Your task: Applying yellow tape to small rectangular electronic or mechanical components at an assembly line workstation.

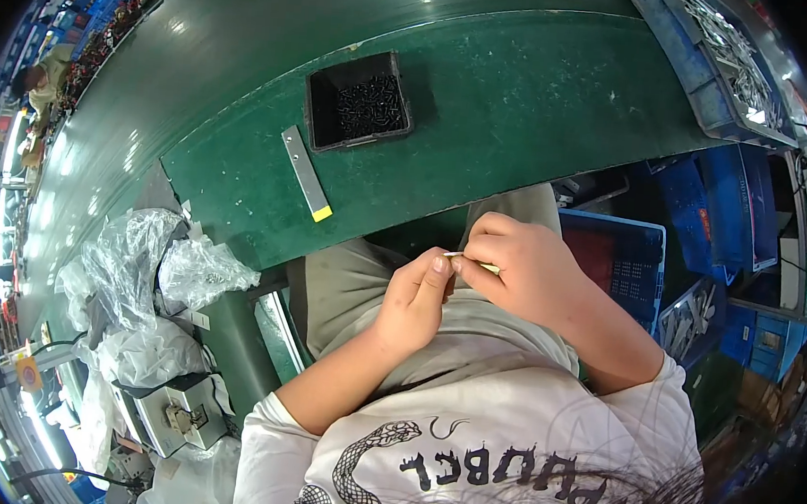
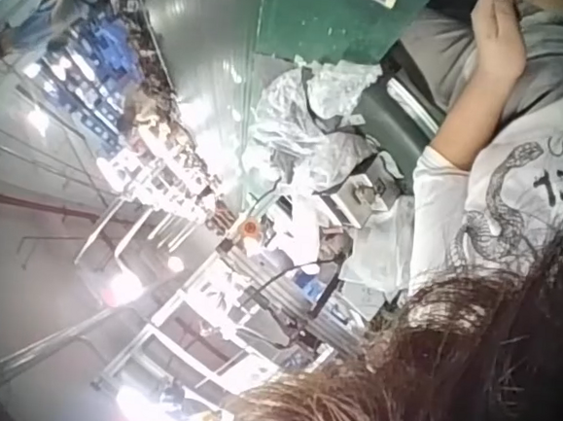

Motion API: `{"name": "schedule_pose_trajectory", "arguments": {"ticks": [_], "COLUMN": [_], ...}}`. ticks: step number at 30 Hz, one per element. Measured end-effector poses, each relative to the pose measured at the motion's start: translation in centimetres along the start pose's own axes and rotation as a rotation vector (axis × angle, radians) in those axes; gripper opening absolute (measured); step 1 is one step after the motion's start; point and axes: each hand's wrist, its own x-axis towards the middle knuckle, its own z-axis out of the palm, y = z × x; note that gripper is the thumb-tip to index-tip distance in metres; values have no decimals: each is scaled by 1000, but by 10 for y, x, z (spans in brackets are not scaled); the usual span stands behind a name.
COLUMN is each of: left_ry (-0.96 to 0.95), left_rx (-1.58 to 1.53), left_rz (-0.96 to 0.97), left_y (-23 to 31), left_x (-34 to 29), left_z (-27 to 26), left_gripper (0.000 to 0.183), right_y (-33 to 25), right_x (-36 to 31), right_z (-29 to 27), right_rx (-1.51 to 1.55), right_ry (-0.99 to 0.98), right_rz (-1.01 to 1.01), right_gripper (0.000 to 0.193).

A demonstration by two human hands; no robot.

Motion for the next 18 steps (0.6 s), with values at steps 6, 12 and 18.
{"name": "schedule_pose_trajectory", "arguments": {"ticks": [6, 12, 18], "left_ry": [59, 112, 114], "left_rx": [-117, -113, -112], "left_rz": [-92, -108, -133], "left_y": [0, 2, 0], "left_x": [-1, -3, -5], "left_z": [0, -2, -3], "left_gripper": [46, 49, 52], "right_y": [-1, -2, -2], "right_x": [0, -1, -2], "right_z": [1, -4, -8], "right_rx": [-8, 8, 66], "right_ry": [4, -15, -47], "right_rz": [-5, 19, 45], "right_gripper": [15, 12, 13]}}
